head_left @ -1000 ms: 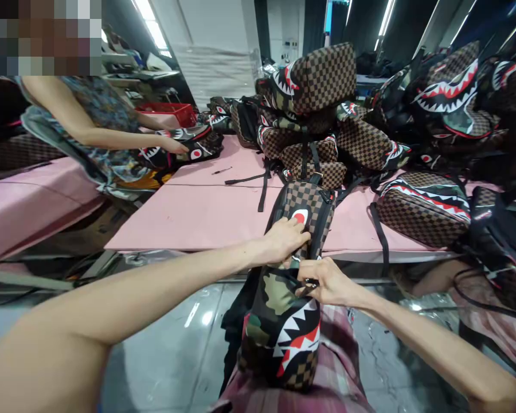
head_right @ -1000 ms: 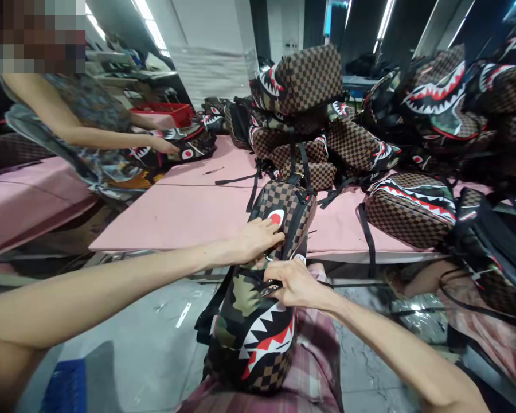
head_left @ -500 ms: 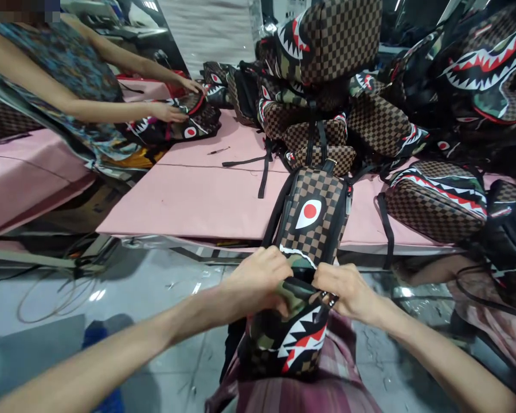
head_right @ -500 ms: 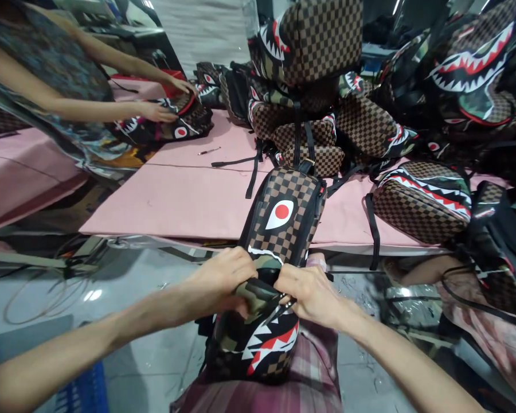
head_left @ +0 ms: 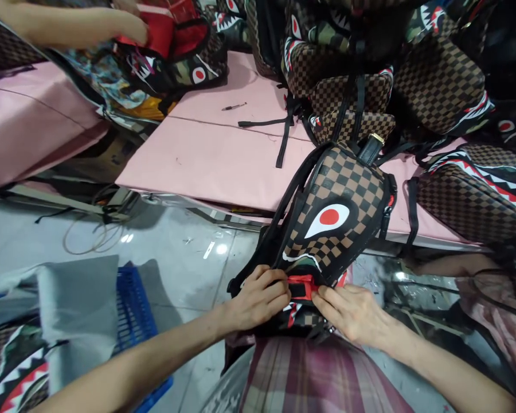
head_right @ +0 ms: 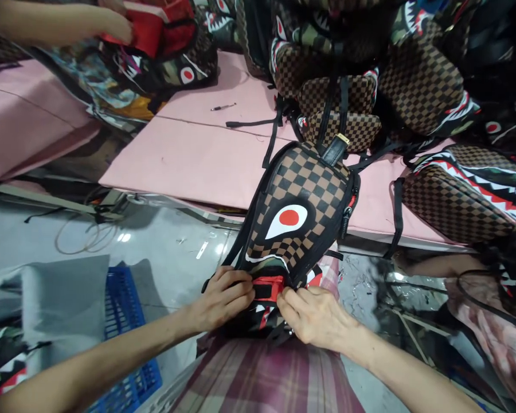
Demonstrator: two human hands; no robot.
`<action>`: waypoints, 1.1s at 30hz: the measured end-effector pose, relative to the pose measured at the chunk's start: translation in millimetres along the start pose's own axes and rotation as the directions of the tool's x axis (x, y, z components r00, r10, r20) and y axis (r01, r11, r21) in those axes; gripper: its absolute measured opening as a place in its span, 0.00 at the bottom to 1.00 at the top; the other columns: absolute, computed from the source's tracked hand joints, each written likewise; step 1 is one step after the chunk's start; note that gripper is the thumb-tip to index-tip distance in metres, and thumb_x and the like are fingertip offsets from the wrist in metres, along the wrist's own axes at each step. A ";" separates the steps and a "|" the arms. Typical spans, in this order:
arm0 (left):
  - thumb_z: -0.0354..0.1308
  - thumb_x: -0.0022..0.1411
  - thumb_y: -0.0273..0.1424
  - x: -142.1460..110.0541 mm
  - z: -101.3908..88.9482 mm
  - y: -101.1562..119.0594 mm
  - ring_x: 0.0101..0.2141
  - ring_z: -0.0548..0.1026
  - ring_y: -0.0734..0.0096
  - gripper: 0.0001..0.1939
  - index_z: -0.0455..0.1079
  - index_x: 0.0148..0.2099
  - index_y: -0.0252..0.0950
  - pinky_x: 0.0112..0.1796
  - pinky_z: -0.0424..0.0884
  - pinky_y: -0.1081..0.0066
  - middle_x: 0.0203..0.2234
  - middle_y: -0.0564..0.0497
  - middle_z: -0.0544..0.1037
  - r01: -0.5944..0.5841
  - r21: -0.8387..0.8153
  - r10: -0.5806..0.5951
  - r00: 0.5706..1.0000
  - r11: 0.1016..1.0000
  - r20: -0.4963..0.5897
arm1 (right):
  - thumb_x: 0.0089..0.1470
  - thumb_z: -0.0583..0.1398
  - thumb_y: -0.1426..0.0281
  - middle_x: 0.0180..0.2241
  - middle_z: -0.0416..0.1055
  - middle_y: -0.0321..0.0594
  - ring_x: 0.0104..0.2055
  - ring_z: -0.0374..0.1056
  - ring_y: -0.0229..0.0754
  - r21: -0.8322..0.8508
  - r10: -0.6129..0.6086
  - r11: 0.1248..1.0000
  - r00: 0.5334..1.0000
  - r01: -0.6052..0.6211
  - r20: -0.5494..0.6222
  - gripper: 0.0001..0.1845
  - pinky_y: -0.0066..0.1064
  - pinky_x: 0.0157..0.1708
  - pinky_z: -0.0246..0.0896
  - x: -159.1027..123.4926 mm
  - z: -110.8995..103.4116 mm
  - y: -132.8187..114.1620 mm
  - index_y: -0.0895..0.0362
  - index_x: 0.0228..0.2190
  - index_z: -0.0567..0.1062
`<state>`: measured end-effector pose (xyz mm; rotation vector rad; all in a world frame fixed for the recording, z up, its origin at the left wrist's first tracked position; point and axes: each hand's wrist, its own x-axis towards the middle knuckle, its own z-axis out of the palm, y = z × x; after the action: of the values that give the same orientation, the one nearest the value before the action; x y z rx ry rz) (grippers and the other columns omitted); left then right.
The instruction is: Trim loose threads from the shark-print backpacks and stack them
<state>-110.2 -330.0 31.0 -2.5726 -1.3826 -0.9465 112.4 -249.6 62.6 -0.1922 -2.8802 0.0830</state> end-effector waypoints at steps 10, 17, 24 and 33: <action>0.44 0.65 0.22 -6.7 -2.1 -8.7 0.37 0.68 0.69 0.11 0.67 0.34 0.34 0.35 0.58 0.68 0.25 0.52 0.74 0.017 -0.068 -0.021 0.998 0.998 -0.053 | 0.59 0.48 0.79 0.32 0.69 0.41 0.25 0.62 0.37 0.031 0.004 0.999 0.994 -0.008 0.109 0.14 0.30 0.22 0.54 6.3 4.0 0.0 0.62 0.43 0.70; 0.45 0.65 0.24 -9.1 -7.2 -4.3 0.37 0.69 0.68 0.11 0.68 0.37 0.36 0.35 0.60 0.66 0.28 0.52 0.75 0.104 -0.117 -0.108 0.994 0.988 -0.033 | 0.59 0.48 0.79 0.31 0.70 0.39 0.24 0.62 0.36 0.039 0.008 0.999 0.994 -0.012 0.105 0.14 0.29 0.21 0.52 9.1 3.5 1.6 0.60 0.41 0.70; 0.44 0.64 0.24 -6.6 -6.0 17.8 0.44 0.68 0.67 0.13 0.69 0.43 0.39 0.42 0.58 0.64 0.33 0.52 0.77 0.219 -0.138 -0.226 0.973 0.966 -0.039 | 0.59 0.52 0.63 0.38 0.71 0.45 0.32 0.65 0.40 -0.121 0.176 0.978 0.984 -0.172 0.021 0.18 0.31 0.28 0.57 16.1 -32.1 27.2 0.60 0.47 0.67; 0.46 0.63 0.24 -6.9 -2.5 26.9 0.41 0.70 0.67 0.12 0.70 0.39 0.40 0.41 0.58 0.62 0.33 0.55 0.78 0.285 -0.062 -0.288 0.956 0.956 -0.047 | 0.60 0.49 0.78 0.31 0.71 0.39 0.30 0.58 0.38 -0.236 -0.142 0.961 0.989 0.148 0.042 0.14 0.34 0.30 0.48 52.9 -32.7 28.5 0.58 0.29 0.72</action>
<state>-93.4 -351.7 35.1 -2.4031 -1.7722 -1.0987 73.4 -212.7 105.1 -0.0229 -2.9126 -0.2911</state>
